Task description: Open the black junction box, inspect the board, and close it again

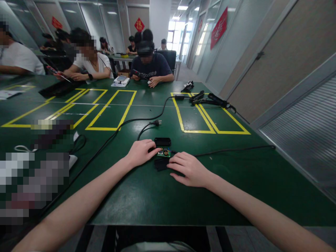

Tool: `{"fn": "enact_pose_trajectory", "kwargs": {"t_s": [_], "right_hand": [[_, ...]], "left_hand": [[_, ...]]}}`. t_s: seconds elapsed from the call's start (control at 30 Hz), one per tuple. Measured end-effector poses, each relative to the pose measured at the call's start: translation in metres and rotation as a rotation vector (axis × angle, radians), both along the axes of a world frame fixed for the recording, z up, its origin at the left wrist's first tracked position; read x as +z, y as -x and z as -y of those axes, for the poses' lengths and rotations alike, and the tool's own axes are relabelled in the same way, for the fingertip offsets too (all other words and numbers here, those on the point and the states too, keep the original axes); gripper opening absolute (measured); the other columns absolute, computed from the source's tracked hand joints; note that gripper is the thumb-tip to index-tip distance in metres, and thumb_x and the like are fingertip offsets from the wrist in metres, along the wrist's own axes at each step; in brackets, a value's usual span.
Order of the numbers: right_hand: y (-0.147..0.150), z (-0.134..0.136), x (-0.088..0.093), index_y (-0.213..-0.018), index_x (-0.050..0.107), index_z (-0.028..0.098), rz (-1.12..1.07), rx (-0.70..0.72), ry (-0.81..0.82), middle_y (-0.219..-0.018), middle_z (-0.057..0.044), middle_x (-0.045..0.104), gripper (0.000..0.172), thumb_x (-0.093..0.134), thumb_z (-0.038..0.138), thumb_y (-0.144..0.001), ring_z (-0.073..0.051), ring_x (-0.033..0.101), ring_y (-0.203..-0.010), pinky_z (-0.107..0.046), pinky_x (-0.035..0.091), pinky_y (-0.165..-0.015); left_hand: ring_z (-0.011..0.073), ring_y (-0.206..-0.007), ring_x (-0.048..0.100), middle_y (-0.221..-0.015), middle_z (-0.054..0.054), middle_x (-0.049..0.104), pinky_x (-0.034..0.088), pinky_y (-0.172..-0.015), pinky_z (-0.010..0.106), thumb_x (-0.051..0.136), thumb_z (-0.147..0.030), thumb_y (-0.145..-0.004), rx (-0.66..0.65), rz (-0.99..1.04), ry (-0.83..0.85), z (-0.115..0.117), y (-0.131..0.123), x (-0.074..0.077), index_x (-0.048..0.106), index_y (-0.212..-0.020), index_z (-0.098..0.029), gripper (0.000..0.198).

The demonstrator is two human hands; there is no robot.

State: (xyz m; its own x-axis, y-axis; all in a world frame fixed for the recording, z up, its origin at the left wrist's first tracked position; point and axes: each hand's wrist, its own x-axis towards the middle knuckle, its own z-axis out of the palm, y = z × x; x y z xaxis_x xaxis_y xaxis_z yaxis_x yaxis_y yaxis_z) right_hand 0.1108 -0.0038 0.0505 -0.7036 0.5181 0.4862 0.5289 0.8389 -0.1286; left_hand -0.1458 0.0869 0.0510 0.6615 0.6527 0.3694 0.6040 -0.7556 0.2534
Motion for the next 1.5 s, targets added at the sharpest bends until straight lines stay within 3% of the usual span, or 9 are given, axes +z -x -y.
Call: {"fn": "enact_pose_trajectory", "kwargs": {"t_s": [0.13, 0.23, 0.33, 0.47, 0.67, 0.93, 1.1, 1.33, 1.5], "right_hand": [[0.018, 0.006, -0.001, -0.106, 0.073, 0.021, -0.048, -0.030, 0.036, -0.098, -0.009, 0.076, 0.016, 0.058, 0.016, -0.101, -0.022, 0.069, -0.088, -0.036, 0.061, -0.078], [0.021, 0.003, 0.001, -0.109, 0.072, 0.019, -0.105, -0.079, -0.004, -0.100, -0.010, 0.076, 0.014, 0.060, 0.022, -0.102, -0.023, 0.069, -0.087, -0.037, 0.061, -0.075], [0.012, -0.002, 0.006, -0.113, 0.072, 0.019, -0.149, -0.138, -0.015, -0.104, -0.012, 0.075, 0.017, 0.060, 0.026, -0.102, -0.024, 0.070, -0.089, -0.039, 0.061, -0.075], [-0.012, -0.014, 0.005, -0.113, 0.072, 0.020, -0.068, -0.260, 0.043, -0.108, -0.013, 0.074, 0.018, 0.063, 0.023, -0.098, -0.028, 0.069, -0.094, -0.045, 0.062, -0.077], [-0.031, -0.025, -0.005, -0.102, 0.073, 0.023, -0.136, -0.219, 0.107, -0.100, -0.010, 0.075, 0.013, 0.060, 0.023, -0.102, -0.027, 0.070, -0.092, -0.043, 0.062, -0.079], [-0.028, 0.000, 0.004, -0.112, 0.070, 0.018, -0.202, -0.181, 0.246, -0.079, -0.003, 0.071, 0.022, 0.051, 0.027, -0.108, -0.014, 0.066, -0.060, -0.024, 0.051, -0.054], [-0.022, 0.013, 0.011, -0.114, 0.070, 0.017, -0.198, -0.124, 0.248, -0.078, -0.003, 0.070, 0.022, 0.050, 0.025, -0.109, -0.011, 0.064, -0.060, -0.021, 0.045, -0.051], [-0.016, 0.011, 0.006, -0.111, 0.070, 0.016, -0.152, -0.142, 0.298, -0.078, -0.002, 0.069, 0.024, 0.048, 0.024, -0.109, -0.011, 0.061, -0.059, -0.023, 0.042, -0.053], [-0.013, 0.013, 0.003, -0.117, 0.070, 0.018, -0.139, -0.187, 0.375, -0.084, -0.003, 0.072, 0.025, 0.047, 0.023, -0.109, -0.011, 0.064, -0.063, -0.022, 0.045, -0.054]], "left_hand": [[0.0149, -0.066, 0.062, -0.076, 0.001, 0.067, 0.038, -0.059, 0.025, 0.052, -0.048, -0.107, 0.023, 0.022, 0.023, 0.000, -0.002, -0.004, 0.068, -0.080, -0.020, 0.042], [0.0151, -0.068, 0.062, -0.078, 0.001, 0.068, 0.039, -0.060, 0.026, 0.053, -0.047, -0.106, 0.041, 0.037, 0.024, 0.001, -0.003, -0.004, 0.068, -0.081, -0.020, 0.040], [0.0168, -0.072, 0.063, -0.080, 0.002, 0.067, 0.041, -0.062, 0.027, 0.056, -0.044, -0.104, 0.044, 0.050, 0.023, 0.001, -0.002, -0.003, 0.066, -0.080, -0.019, 0.035], [0.0198, -0.079, 0.063, -0.079, 0.002, 0.068, 0.046, -0.074, 0.032, 0.062, -0.040, -0.099, -0.061, 0.065, 0.033, -0.001, 0.002, 0.001, 0.065, -0.080, -0.020, 0.028], [0.0187, -0.077, 0.061, -0.077, 0.002, 0.066, 0.047, -0.072, 0.029, 0.060, -0.025, -0.089, -0.181, 0.114, 0.116, -0.002, 0.006, 0.004, 0.064, -0.081, -0.020, 0.011], [0.0132, -0.062, 0.055, -0.073, -0.001, 0.062, 0.038, -0.059, 0.025, 0.055, -0.024, -0.085, -0.153, 0.103, 0.162, 0.021, 0.006, 0.015, 0.063, -0.082, -0.019, 0.009], [0.0126, -0.059, 0.055, -0.071, -0.001, 0.062, 0.036, -0.055, 0.025, 0.055, -0.021, -0.082, -0.246, 0.072, 0.218, 0.037, 0.009, 0.023, 0.060, -0.080, -0.019, 0.006], [0.0115, -0.057, 0.055, -0.071, -0.002, 0.062, 0.036, -0.054, 0.024, 0.053, -0.017, -0.086, -0.226, 0.091, 0.253, 0.042, 0.019, 0.018, 0.063, -0.086, -0.019, 0.010], [0.0128, -0.065, 0.061, -0.076, 0.000, 0.066, 0.042, -0.058, 0.023, 0.054, -0.018, -0.091, -0.210, 0.129, 0.238, 0.041, 0.021, 0.015, 0.065, -0.092, -0.019, 0.011]]}}
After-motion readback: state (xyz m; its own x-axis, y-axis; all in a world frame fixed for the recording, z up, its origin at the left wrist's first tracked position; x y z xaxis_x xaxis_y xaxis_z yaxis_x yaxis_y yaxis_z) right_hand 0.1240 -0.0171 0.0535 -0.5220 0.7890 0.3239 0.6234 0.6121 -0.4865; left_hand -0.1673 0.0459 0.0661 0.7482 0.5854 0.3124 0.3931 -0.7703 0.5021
